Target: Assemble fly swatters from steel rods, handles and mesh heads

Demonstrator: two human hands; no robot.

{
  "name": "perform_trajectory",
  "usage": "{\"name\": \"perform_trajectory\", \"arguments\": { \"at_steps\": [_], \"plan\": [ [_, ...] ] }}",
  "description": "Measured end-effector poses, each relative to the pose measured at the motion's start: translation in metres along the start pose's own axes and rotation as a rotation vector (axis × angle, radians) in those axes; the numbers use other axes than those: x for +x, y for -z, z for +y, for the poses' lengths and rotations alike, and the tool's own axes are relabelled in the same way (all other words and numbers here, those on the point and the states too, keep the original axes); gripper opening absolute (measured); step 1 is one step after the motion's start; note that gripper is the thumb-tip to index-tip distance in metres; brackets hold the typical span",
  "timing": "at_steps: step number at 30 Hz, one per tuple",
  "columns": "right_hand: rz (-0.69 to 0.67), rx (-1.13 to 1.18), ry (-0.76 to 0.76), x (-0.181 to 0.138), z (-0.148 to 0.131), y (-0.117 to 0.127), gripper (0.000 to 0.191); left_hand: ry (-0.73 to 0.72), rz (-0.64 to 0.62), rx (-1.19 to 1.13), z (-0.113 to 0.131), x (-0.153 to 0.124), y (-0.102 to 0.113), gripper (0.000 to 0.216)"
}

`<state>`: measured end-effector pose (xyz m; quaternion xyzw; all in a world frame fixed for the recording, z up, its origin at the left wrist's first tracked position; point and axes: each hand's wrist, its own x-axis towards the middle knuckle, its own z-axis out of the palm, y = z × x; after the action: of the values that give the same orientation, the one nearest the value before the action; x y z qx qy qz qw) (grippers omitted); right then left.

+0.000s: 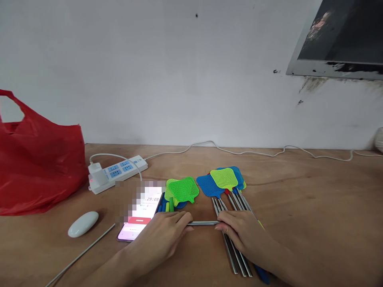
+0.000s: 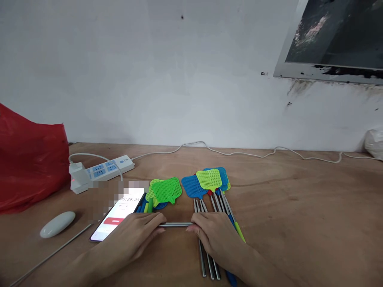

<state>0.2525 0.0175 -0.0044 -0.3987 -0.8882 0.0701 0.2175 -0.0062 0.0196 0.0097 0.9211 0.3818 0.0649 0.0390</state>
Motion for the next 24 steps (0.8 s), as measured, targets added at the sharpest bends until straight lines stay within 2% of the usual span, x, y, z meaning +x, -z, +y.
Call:
{"name": "perform_trajectory", "arguments": {
  "at_steps": [5, 12, 18, 24],
  "plan": [
    [-0.010, 0.037, -0.002, 0.003, -0.007, 0.014, 0.030, 0.009, -0.055, 0.038, 0.002, -0.003, 0.008, 0.016],
    [0.019, -0.050, 0.149, -0.001, -0.010, 0.030, 0.036, -0.005, -0.001, -0.087, 0.001, -0.013, 0.015, 0.021],
    [0.083, -0.039, 0.147, -0.017, 0.013, 0.026, 0.042, 0.053, 0.010, -0.183, -0.012, -0.030, 0.011, 0.037],
    [-0.020, 0.003, 0.123, -0.026, 0.012, 0.021, 0.033, 0.123, -0.012, -0.169, 0.001, -0.031, 0.017, 0.033]
  ]
}}
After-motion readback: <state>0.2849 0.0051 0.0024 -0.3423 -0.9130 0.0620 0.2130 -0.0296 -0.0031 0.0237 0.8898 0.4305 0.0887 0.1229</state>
